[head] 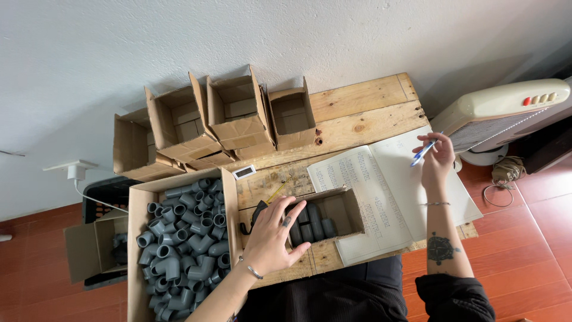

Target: The person repeatedly picks up gray plastic pipe fittings from a box, measures them with a tape measure, and records the measurements in a notebook. The person handles the fittings one at a time, measures their dimensions, and writes down the results.

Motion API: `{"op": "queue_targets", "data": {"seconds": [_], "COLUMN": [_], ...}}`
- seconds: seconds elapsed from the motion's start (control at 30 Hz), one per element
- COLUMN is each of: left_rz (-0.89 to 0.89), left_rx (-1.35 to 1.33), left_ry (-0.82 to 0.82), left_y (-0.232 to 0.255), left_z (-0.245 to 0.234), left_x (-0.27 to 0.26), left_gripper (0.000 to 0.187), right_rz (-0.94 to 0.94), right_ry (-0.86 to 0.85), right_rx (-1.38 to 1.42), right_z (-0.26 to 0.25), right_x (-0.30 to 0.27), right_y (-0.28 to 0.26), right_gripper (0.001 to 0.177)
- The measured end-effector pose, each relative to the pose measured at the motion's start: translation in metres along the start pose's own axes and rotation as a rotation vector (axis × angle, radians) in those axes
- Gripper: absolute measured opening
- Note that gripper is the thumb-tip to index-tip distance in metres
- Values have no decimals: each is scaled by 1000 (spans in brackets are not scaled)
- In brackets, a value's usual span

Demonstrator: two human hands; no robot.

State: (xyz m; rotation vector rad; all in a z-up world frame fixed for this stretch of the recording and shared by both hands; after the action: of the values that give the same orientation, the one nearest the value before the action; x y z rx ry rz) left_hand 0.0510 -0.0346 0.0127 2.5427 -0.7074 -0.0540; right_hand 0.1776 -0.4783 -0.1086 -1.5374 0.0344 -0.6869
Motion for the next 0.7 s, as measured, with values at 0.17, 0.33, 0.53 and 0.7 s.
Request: {"op": "queue_targets", "data": {"seconds": [0.17,0.33,0.53,0.7], "left_rz": [-14,-7,-2,-14], "left_rx": [12,19,2,10], "left_ry": [-26,-22,-17,-38], "left_y": [-3,-1,0,-1], "left_z": [5,3,1,3], "left_x": [0,2,3,3], "left_gripper": [87,86,86,85], "right_rz": [64,85,29,25], "right_ry": [85,56,-47,-57], "right_rx": [-177,-407,-791,-850], "right_z": [8,11,9,5], "right_x": [-11,-11,-11,-10], "right_y": [-3,-3,8,19], "right_gripper": [14,12,15,17]}}
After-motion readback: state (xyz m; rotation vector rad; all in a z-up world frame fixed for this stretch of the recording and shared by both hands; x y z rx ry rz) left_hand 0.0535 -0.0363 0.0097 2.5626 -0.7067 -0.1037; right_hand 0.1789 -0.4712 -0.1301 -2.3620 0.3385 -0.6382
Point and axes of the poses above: each hand's wrist, its own x-axis towards the middle knuckle, its own z-axis out of the palm, y = z × x, the point moved 6 cm from there along x, towards the middle knuckle, and after that the axes turned 8 degrees about -z, right-handed, at the moved point
